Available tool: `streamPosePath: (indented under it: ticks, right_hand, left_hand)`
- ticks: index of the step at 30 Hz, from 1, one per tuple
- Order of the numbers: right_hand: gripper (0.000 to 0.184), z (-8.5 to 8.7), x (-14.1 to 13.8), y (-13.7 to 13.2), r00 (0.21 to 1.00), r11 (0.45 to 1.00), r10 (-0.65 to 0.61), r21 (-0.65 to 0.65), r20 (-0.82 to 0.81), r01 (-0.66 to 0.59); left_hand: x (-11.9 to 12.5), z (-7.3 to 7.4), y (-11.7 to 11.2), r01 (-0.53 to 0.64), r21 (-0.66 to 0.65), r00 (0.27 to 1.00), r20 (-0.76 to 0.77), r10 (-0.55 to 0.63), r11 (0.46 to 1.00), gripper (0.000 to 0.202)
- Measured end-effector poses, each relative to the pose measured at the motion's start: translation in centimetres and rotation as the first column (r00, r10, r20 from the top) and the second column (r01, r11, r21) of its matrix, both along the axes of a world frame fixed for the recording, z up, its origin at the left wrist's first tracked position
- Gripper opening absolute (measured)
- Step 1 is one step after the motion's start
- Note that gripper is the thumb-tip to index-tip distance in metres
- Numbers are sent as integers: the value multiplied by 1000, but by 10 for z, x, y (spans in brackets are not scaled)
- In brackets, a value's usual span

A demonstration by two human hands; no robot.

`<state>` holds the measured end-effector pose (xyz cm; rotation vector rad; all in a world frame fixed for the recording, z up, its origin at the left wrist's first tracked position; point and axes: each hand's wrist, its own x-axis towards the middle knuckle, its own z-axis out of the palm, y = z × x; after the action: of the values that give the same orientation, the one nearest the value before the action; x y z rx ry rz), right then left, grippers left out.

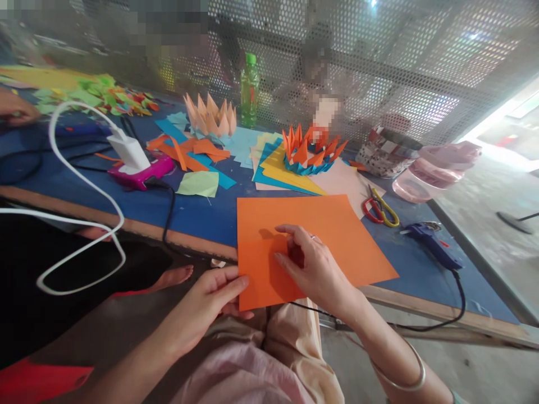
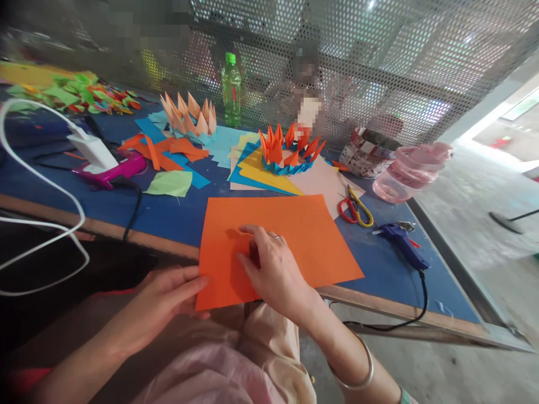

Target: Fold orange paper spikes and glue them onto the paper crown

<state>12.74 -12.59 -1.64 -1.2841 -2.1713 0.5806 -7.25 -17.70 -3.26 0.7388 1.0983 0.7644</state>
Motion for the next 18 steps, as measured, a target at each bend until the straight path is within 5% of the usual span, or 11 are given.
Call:
streamPosePath:
  ticks: [18]
  right_hand:
    - [40, -3, 0, 0, 998, 998, -23, 57, -65, 26]
  left_hand:
    - [0, 4, -2, 3, -25, 1000, -6, -3, 1000, 30]
